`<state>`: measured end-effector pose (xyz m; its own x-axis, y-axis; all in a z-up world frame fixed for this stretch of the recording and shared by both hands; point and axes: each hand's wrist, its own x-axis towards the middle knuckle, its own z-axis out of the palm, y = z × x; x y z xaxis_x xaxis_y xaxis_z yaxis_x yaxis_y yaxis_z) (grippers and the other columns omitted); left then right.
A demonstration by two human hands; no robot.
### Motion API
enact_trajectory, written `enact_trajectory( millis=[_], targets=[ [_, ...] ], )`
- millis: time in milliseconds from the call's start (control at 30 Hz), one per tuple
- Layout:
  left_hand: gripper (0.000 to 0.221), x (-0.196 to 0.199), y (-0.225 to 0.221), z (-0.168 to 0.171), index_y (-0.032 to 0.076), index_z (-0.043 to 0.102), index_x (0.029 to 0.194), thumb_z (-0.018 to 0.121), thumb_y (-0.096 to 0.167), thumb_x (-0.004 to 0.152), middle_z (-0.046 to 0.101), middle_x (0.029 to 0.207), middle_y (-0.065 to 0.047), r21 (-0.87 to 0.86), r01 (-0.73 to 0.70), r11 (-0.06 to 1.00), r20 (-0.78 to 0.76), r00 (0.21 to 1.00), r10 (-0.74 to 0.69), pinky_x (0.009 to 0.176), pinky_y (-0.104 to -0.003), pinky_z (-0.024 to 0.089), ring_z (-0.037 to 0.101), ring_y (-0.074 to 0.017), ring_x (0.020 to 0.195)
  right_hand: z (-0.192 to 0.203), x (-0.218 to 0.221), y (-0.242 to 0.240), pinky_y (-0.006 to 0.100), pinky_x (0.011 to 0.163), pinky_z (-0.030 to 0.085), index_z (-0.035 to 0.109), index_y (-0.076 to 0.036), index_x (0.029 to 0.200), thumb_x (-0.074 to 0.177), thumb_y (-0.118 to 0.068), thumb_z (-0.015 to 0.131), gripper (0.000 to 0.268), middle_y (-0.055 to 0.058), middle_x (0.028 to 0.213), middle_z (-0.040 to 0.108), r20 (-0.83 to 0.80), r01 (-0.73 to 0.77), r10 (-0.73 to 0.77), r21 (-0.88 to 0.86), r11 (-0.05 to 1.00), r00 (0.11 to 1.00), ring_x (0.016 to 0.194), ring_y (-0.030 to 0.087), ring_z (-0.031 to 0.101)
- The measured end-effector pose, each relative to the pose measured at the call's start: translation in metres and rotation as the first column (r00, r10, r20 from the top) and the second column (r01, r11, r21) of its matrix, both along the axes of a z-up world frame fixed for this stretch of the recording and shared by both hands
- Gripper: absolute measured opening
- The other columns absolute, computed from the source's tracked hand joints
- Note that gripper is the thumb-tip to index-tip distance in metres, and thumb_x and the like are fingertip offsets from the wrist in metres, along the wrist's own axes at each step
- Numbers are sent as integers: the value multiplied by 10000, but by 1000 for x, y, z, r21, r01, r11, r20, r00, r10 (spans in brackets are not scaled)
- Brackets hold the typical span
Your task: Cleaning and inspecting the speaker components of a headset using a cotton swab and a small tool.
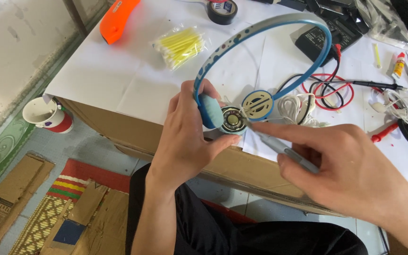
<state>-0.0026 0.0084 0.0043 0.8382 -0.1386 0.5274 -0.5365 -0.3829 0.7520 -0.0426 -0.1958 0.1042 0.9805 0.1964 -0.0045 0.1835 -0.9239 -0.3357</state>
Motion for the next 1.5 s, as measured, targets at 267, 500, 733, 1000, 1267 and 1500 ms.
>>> enact_trajectory(
  millis=[267, 500, 733, 1000, 1267, 1500],
  targets=[
    [717, 1, 0, -1, 54, 446, 1181, 930, 240, 686, 615, 1001, -34, -21, 40, 999, 96, 995, -38, 1101, -443, 305, 599, -211, 880, -8, 10, 13, 321, 368, 431, 817, -271, 1190, 711, -166, 741, 496, 32, 417, 639, 128, -134, 132, 1, 991, 983, 336, 166, 528],
    [696, -1, 4, -3, 71, 454, 1187, 914, 54, 664, 537, 1158, -64, -118, 104, 988, 115, 989, -90, 1269, -567, 248, 565, -330, 1188, -7, 11, 17, 337, 333, 378, 846, -257, 1111, 752, -182, 758, 377, 29, 371, 609, 197, -95, 99, -34, 995, 975, 298, 168, 486],
    [605, 3, 4, -5, 73, 448, 1045, 887, -12, 639, 505, 1172, -96, -158, 145, 977, 148, 981, -121, 1312, -592, 194, 580, -310, 1104, -14, -1, 24, 355, 361, 408, 824, -186, 1136, 811, -130, 722, 345, 3, 510, 665, 383, -139, 176, -123, 983, 907, 368, 194, 557],
    [641, 3, 4, -9, 74, 528, 1206, 884, -7, 680, 532, 1318, -109, -163, 172, 972, 224, 965, -133, 1368, -633, 211, 555, -304, 1295, -12, -5, 24, 354, 373, 429, 809, -196, 1133, 789, -117, 702, 369, -35, 638, 724, 322, -237, 249, -78, 968, 913, 376, 199, 571],
    [599, 0, 5, -9, 71, 490, 1180, 879, 4, 730, 539, 1413, -122, -138, 137, 981, 242, 965, -101, 1348, -612, 295, 565, -307, 1323, -12, -16, 20, 362, 349, 403, 836, -223, 1102, 762, -124, 721, 373, -15, 543, 707, 383, -79, 137, -163, 983, 913, 333, 198, 539],
    [605, 0, 4, -10, 80, 506, 1164, 898, 5, 710, 568, 1407, -104, -135, 120, 984, 235, 968, -85, 1334, -562, 353, 601, -286, 1324, -23, -17, 30, 343, 365, 396, 794, -150, 1195, 802, -80, 696, 412, -35, 543, 611, 421, -209, 244, -130, 969, 874, 379, 164, 522]
  ],
)
